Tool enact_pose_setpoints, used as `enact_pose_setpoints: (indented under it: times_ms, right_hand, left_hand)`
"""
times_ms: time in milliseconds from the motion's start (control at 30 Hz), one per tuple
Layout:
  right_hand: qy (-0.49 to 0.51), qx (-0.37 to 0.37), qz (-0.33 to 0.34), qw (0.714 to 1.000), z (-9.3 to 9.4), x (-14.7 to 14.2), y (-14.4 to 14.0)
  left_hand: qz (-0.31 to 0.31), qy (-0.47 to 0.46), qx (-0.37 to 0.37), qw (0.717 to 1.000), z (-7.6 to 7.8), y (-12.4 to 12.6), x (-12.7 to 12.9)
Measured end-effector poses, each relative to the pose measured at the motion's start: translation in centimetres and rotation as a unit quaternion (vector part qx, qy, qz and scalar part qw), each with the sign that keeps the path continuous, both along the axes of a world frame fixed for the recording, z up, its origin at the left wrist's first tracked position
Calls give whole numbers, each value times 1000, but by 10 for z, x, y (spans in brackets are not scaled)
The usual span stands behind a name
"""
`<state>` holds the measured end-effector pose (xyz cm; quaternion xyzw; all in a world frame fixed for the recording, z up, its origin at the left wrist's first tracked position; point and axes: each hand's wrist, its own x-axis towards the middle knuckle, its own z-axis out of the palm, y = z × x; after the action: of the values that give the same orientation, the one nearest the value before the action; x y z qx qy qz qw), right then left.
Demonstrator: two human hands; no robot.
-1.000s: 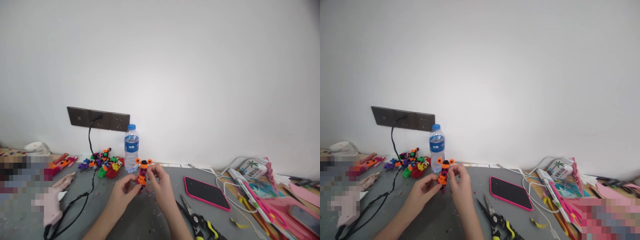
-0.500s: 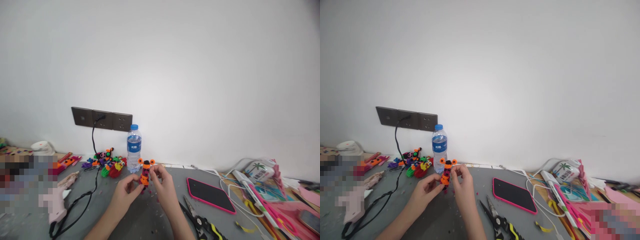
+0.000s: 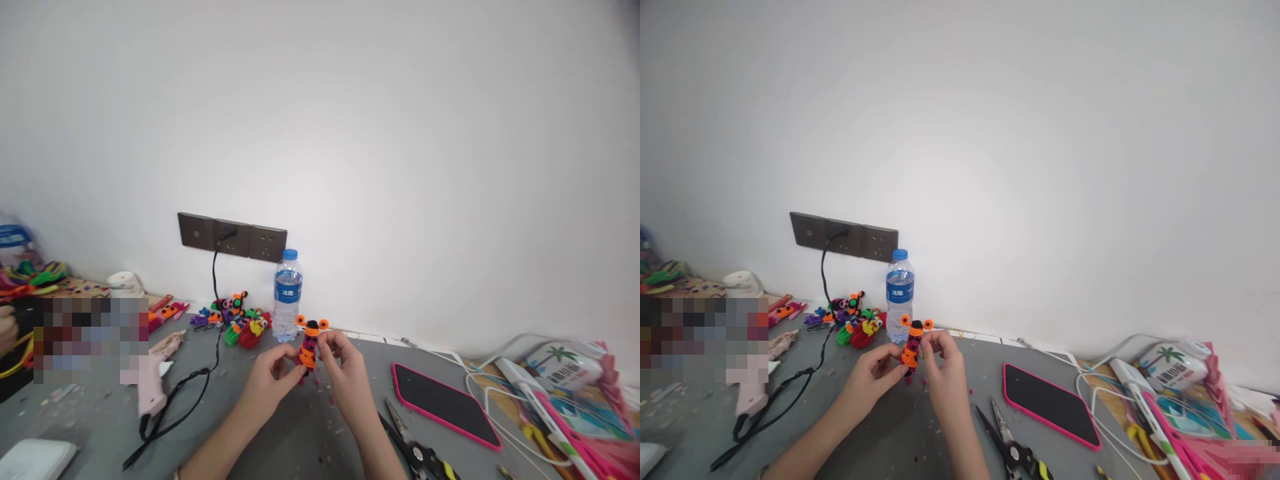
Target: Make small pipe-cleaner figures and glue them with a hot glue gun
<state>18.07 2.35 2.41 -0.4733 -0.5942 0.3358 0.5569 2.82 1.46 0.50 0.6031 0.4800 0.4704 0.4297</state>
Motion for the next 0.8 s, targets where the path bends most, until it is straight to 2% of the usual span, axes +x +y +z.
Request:
enact_pose_setpoints:
  times_ms: [800]
  right_hand:
    - [-12,12,-12,1000,0,-1,0]
  left_hand:
    - [-12,-9,6,1000,-6,2,-1]
